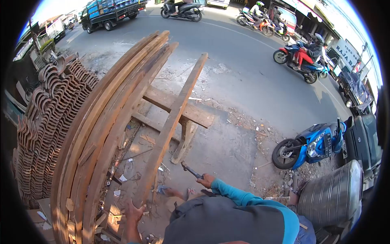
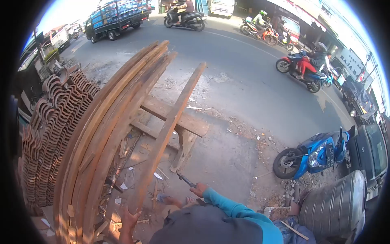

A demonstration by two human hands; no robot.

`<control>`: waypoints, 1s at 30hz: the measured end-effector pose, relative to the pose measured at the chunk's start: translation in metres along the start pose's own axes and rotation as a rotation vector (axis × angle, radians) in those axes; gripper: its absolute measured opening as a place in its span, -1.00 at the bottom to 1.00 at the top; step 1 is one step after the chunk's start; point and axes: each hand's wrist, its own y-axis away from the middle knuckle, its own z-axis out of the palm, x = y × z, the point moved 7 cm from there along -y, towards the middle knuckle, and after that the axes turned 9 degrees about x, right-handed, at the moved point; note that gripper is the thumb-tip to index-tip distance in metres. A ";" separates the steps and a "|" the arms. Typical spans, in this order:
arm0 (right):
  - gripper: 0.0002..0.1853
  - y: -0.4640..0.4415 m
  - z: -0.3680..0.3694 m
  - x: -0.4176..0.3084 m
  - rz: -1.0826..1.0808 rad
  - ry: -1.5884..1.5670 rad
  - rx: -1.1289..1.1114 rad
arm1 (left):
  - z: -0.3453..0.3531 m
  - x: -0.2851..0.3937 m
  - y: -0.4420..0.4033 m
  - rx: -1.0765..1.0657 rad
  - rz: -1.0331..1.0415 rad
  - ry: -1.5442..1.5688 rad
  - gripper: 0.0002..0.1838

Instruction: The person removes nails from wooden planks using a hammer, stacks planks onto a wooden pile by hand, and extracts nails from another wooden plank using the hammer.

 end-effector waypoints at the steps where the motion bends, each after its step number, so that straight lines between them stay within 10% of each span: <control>1: -0.34 0.004 -0.003 0.001 0.021 -0.018 -0.007 | 0.010 -0.011 0.004 -0.072 -0.049 0.032 0.13; 18: -0.46 0.041 -0.064 -0.069 -0.230 -0.109 0.267 | -0.009 -0.005 0.027 0.040 -0.338 0.111 -0.10; 25: -0.54 0.083 -0.097 -0.171 -0.282 -0.283 0.171 | 0.011 0.029 0.065 0.493 0.027 -0.029 -0.37; 30: -0.59 0.145 -0.166 -0.279 -0.939 -0.790 0.359 | 0.013 0.024 0.062 0.458 0.000 -0.035 -0.42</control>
